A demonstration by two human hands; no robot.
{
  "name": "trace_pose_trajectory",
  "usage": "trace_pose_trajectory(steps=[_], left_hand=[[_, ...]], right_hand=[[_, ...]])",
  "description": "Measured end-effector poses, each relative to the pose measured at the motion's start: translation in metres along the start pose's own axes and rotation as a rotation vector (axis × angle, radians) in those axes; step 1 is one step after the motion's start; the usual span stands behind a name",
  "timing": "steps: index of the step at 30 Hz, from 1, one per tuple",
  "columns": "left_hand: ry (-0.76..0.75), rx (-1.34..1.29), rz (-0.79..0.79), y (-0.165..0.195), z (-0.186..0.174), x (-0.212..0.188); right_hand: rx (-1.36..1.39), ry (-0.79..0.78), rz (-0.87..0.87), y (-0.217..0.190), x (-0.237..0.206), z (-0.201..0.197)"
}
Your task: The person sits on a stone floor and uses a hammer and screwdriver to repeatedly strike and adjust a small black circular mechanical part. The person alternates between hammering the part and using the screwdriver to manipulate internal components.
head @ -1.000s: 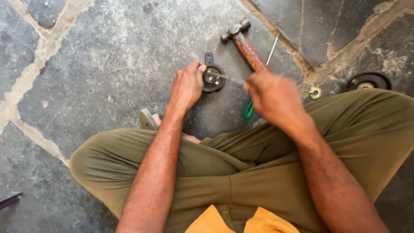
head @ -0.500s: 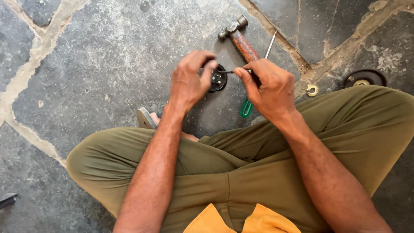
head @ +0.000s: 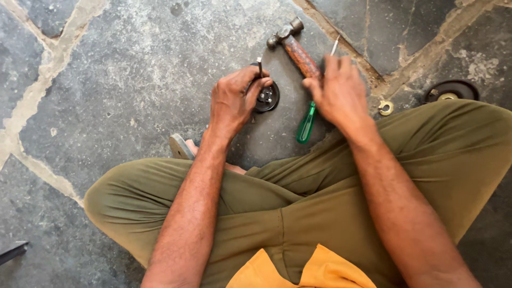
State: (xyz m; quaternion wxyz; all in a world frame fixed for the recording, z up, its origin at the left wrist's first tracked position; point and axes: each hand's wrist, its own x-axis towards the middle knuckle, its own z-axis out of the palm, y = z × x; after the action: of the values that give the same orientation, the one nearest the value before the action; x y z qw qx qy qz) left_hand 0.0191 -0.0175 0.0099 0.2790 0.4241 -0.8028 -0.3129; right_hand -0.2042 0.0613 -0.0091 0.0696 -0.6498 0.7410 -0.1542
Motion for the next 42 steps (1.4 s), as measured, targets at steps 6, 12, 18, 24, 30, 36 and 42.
trace_pose_trajectory(steps=[6, 12, 18, 24, 30, 36, 42], left_hand=[[-0.012, 0.022, 0.018, 0.002, 0.005, -0.003], [-0.013, 0.054, 0.080, 0.001, 0.008, -0.005], [-0.004, 0.061, 0.146, 0.002, 0.008, -0.009], [0.013, 0.096, 0.187, -0.002, 0.009, -0.009], [0.018, 0.113, 0.207, -0.003, 0.011, -0.010], [0.036, 0.095, 0.205, -0.003, 0.012, -0.012], [0.028, 0.128, 0.224, -0.003, 0.014, -0.013]], right_hand=[[0.144, -0.229, 0.218, 0.003, -0.007, 0.017], [0.333, -0.038, 0.171, 0.000, 0.000, 0.012], [0.651, -0.049, 0.378, -0.007, 0.000, -0.020], [0.861, 0.143, 0.090, -0.035, -0.047, -0.099], [0.746, 0.206, 0.113, -0.060, -0.089, -0.115], [0.604, 0.089, 0.044, -0.067, -0.092, -0.102], [0.529, 0.049, -0.017, -0.075, -0.085, -0.103]])
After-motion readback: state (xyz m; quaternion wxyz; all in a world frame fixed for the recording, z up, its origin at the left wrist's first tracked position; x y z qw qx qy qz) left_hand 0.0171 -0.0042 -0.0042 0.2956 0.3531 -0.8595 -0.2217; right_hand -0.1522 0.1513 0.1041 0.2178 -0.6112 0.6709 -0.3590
